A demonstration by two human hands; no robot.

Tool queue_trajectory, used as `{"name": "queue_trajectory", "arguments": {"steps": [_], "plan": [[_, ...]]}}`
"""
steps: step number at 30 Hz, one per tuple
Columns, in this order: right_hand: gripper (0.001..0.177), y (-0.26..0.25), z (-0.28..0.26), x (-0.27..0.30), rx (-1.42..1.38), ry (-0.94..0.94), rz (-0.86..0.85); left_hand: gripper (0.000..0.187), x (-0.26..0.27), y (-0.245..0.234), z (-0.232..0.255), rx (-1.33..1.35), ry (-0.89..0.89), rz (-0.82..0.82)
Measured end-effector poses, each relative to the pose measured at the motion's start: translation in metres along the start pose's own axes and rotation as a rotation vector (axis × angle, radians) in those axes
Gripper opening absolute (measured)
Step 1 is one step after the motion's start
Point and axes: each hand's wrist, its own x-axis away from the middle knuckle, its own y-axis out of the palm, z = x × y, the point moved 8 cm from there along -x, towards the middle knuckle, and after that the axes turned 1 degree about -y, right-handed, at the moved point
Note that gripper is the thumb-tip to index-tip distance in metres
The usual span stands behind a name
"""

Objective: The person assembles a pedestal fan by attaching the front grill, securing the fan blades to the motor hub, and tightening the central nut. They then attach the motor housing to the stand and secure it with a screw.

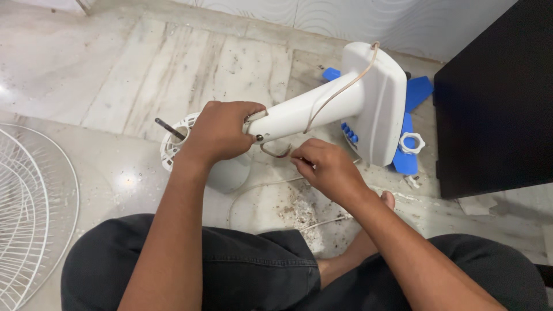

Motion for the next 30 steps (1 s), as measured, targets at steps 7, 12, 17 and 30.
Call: {"name": "queue_trajectory", "arguments": {"steps": [7,12,17,30], "plan": [[0.026,-0.005,-0.010,0.001,0.014,-0.039,0.118,0.049,-0.002,0.009,-0.001,-0.101,0.131,0.021],[0.058,-0.048,0.005,-0.004,0.532,0.076,0.383,0.052,-0.008,0.014,-0.008,-0.093,0.145,-0.004],[0.100,-0.108,0.039,0.011,0.586,0.173,0.524,0.058,-0.024,0.012,-0.033,-0.011,-0.052,-0.173],[0.069,-0.100,0.101,-0.007,0.281,0.528,0.173,0.060,-0.022,0.005,-0.028,-0.116,-0.093,-0.286]]}}
